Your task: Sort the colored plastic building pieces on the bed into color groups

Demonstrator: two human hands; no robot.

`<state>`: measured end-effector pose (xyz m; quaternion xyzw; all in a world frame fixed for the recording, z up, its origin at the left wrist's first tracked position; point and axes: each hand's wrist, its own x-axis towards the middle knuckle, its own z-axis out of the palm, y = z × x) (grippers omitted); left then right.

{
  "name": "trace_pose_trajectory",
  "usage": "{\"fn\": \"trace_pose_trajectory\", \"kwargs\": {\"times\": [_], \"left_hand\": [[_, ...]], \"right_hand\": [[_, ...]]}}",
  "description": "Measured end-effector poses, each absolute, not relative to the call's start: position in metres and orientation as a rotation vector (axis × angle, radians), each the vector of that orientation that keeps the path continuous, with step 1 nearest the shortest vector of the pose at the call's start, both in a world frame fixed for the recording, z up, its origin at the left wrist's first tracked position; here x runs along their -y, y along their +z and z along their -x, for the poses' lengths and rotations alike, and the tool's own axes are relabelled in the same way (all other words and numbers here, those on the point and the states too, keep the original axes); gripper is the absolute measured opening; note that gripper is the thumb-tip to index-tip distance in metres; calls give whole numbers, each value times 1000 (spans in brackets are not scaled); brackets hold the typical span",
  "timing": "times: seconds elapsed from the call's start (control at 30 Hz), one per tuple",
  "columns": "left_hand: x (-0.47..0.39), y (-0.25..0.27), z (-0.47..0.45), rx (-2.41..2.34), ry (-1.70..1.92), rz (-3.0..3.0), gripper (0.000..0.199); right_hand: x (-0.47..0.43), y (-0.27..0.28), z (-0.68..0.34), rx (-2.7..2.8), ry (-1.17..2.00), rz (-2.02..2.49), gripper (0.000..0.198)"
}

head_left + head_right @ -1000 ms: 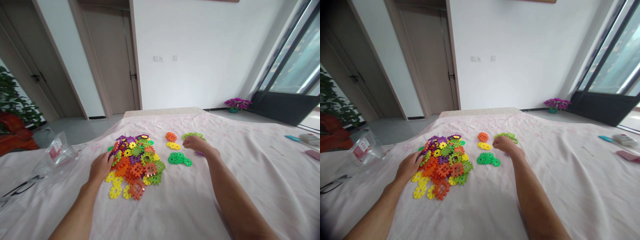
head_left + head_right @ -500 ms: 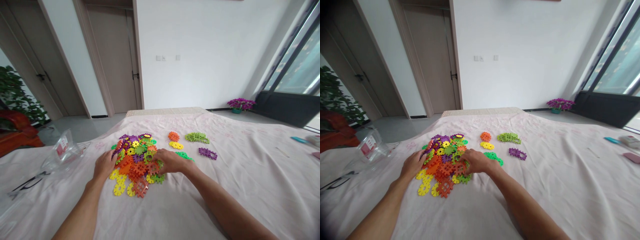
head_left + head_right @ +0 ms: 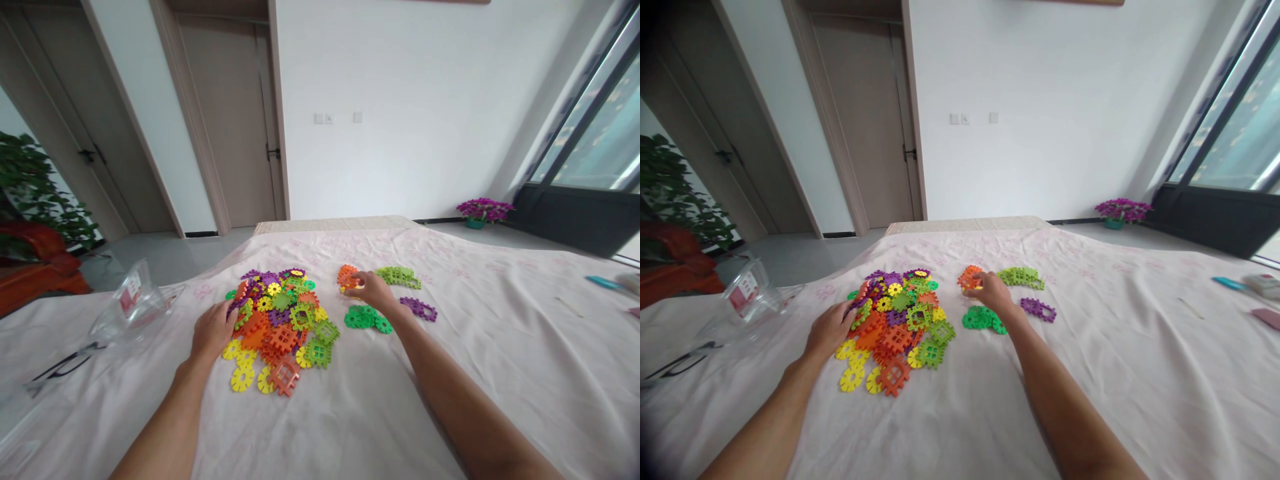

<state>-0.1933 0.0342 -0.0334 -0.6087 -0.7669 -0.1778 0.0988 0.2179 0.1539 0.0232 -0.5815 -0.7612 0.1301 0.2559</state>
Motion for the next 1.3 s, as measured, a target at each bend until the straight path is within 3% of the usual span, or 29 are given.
{"fn": "trace_pose_trajectory", "kwargs": {"times": [0.23,0.57,0.73,1.0,1.13,1.3], "left_hand": [[-35,-35,194,2246,-552,1808,44],[-35,-34,193,2246,-575,1808,42],[-35,-34,194,2235,-575,1806,43],[-34,-34,195,2258,-586,1805,42],[-33,-34,195,2258,-595,1807,42],[-34,-36,195,2270,-579,1803,43]], "right_hand": [[-187,21,-218,1914,247,1996,69],[-219,17,-199,1919,232,2101,63],[-200,19,-184,2001,45,1880,36],[-167,0,-132,2365,614,1246,26],[-164,-6,-128,2151,821,1225,15],[-175,0,-140,1859,937,1199,15]]}}
